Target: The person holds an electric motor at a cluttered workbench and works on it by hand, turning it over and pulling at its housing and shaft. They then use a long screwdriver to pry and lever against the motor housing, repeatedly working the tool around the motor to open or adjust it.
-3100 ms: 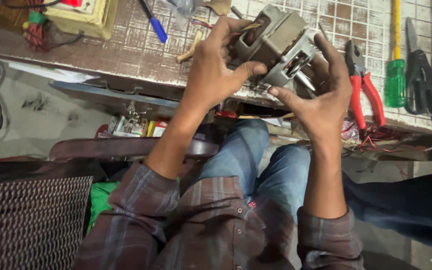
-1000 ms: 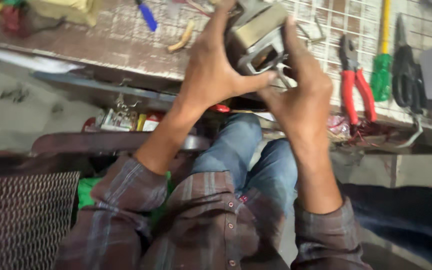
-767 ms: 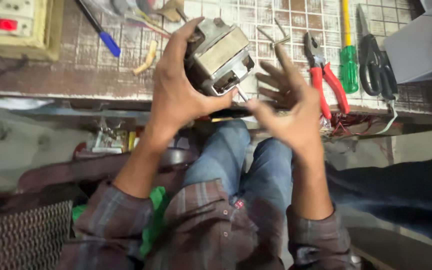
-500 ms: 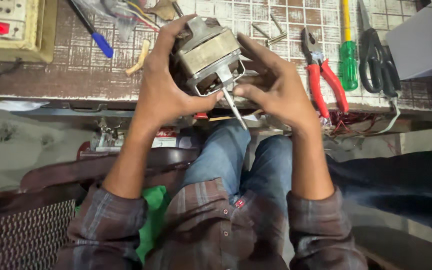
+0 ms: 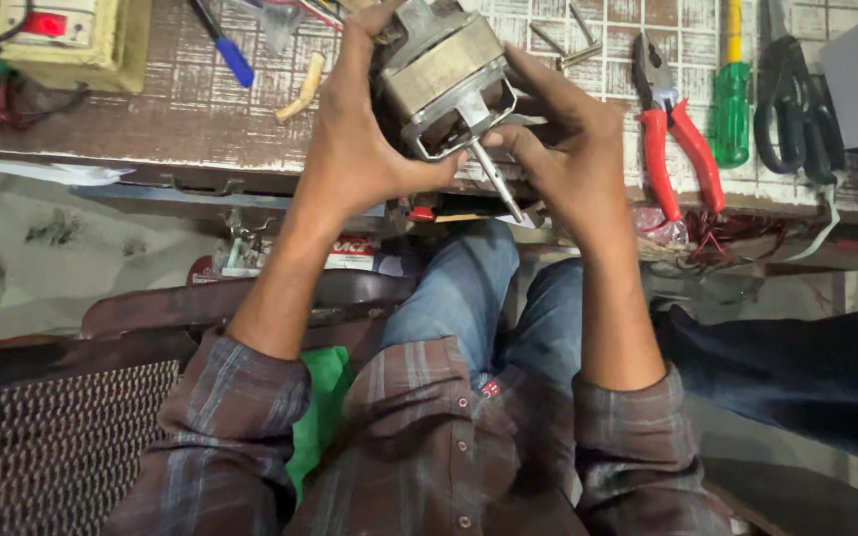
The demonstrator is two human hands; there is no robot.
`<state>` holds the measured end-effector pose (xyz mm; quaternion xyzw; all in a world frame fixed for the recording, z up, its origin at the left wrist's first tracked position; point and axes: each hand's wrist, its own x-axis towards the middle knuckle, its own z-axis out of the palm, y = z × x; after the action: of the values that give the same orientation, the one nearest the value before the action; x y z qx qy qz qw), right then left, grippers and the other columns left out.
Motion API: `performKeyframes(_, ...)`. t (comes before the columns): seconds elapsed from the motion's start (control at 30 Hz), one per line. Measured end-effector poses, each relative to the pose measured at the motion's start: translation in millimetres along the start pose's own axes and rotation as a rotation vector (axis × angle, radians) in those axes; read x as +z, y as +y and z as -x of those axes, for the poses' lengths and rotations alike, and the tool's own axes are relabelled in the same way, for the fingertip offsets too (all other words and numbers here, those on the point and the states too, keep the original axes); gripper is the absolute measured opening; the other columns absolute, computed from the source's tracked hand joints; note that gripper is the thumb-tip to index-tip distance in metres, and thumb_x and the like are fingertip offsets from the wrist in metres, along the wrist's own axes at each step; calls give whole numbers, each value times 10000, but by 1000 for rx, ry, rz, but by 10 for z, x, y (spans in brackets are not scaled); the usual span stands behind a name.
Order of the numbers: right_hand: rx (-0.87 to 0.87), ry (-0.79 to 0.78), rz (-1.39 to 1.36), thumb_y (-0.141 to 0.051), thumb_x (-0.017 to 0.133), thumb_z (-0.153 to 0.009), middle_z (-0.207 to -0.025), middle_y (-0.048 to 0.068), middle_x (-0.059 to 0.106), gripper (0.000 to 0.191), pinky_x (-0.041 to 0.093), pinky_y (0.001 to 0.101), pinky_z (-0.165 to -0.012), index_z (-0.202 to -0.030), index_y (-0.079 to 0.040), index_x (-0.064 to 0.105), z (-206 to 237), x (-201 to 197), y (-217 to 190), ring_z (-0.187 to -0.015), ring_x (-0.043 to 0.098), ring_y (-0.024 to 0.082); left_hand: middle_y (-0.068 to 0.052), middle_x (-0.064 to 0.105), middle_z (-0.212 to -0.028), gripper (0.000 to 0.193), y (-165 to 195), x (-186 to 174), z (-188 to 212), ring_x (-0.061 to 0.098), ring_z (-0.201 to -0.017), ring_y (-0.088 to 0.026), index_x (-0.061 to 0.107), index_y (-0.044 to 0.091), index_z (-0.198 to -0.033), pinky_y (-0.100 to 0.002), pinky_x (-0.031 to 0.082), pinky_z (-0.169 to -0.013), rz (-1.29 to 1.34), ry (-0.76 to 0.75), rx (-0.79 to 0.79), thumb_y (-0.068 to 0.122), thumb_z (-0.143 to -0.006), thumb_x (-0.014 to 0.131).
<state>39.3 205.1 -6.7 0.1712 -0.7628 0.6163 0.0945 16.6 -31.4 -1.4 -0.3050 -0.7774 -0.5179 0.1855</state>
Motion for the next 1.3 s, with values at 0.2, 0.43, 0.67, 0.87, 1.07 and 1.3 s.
performKeyframes(0.2,158,298,236,-96,745,-1002,-998,96,767,260,545,240,-755,-1236,16,737,348,42,-462,-853,683,97,-130,590,-1345,964,61,35,4,635,-1270,-242,383,68,-1462,-348,524,-1118,0,68,36,222,-736,998)
performKeyframes(0.43,368,196,364,-167,731,-987,-722,74,722,197,530,242,-544,-1044,18,766,786,168,-709,-627,699,90,-127,584,-1332,996,44,59,76,635,-1249,-272,376,71,-1494,-356,543,-1079,-131,105,31,240,-744,1008)
performKeyframes(0.67,200,245,317,-127,739,-1012,-805,74,748,165,549,232,-636,-1054,32,761,839,204,-604,-708,710,95,-129,588,-1324,999,38,75,82,633,-1235,-290,375,83,-1483,-366,540,-1068,-153,123,49,246,-730,1010)
performKeyframes(0.87,30,210,607,-143,761,-1019,-737,108,662,192,471,289,-585,-993,45,734,870,207,-400,-618,595,120,-139,590,-1288,963,10,89,110,628,-1217,-317,385,65,-1417,-412,531,-1080,-196,125,23,279,-726,1022)
performKeyframes(1.07,221,219,243,-232,629,-1107,-622,31,616,366,426,280,-500,-821,-5,640,826,268,-167,-529,566,97,-154,575,-1299,968,-23,83,102,613,-1234,-324,375,59,-1429,-416,527,-1101,-170,127,56,266,-731,1015)
performKeyframes(1.3,389,92,-3,-288,562,-1085,-757,57,681,364,516,259,-528,-931,27,662,810,149,-299,-600,641,115,-156,512,-1387,1047,-34,66,103,576,-1295,-331,321,46,-1500,-387,494,-1123,-181,79,94,256,-750,1020)
